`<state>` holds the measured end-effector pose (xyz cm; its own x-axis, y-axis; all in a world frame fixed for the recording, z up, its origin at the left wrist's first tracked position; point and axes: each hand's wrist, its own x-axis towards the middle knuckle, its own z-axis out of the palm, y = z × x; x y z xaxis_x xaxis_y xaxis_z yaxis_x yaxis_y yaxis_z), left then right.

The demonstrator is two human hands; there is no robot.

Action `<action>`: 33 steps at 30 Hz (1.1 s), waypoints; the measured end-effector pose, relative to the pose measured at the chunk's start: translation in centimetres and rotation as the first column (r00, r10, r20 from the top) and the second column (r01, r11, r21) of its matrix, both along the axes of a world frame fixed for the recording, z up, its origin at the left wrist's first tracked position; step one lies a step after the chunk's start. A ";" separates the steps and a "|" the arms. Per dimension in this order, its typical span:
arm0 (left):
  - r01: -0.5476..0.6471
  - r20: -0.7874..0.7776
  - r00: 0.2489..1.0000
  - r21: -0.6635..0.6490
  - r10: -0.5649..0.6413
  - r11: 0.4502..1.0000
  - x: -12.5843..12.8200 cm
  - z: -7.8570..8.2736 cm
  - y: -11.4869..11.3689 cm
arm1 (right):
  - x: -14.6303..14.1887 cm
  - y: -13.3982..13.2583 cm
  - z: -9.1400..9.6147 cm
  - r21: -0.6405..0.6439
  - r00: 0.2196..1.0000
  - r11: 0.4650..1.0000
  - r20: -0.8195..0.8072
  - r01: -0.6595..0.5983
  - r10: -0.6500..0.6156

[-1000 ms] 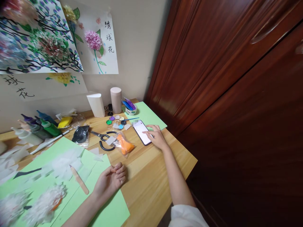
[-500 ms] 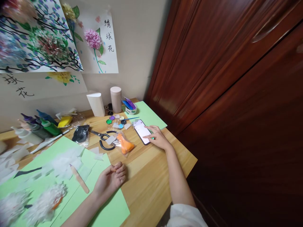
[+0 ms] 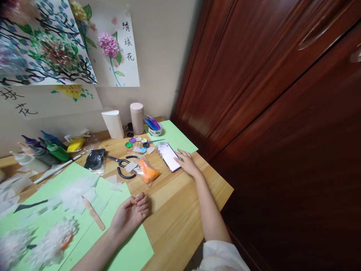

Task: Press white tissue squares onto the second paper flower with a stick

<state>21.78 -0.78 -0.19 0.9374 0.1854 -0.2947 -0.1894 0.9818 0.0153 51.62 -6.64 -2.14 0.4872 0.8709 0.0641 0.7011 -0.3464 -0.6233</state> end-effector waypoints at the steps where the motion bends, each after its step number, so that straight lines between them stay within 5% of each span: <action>1: 0.000 0.000 1.000 -0.002 0.000 1.000 0.0 0.0 0.0 | 0.0 0.1 -0.1 0.001 1.000 1.000 -0.003 -0.006 0.006; 17: -0.003 0.019 1.000 -0.008 0.003 1.000 0.0 -0.2 0.0 | -0.7 -0.1 0.5 -0.067 0.998 0.996 0.026 -0.057 0.059; 33: -0.003 0.005 1.000 0.003 0.003 1.000 -0.1 -0.1 0.0 | 0.3 -1.7 2.0 -0.060 0.982 0.986 -0.122 -0.153 0.145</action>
<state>21.73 -0.79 -0.29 0.9383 0.1897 -0.2891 -0.1929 0.9811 0.0175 51.88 -8.33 -0.15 0.3526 0.9345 -0.0482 0.6714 -0.2885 -0.6826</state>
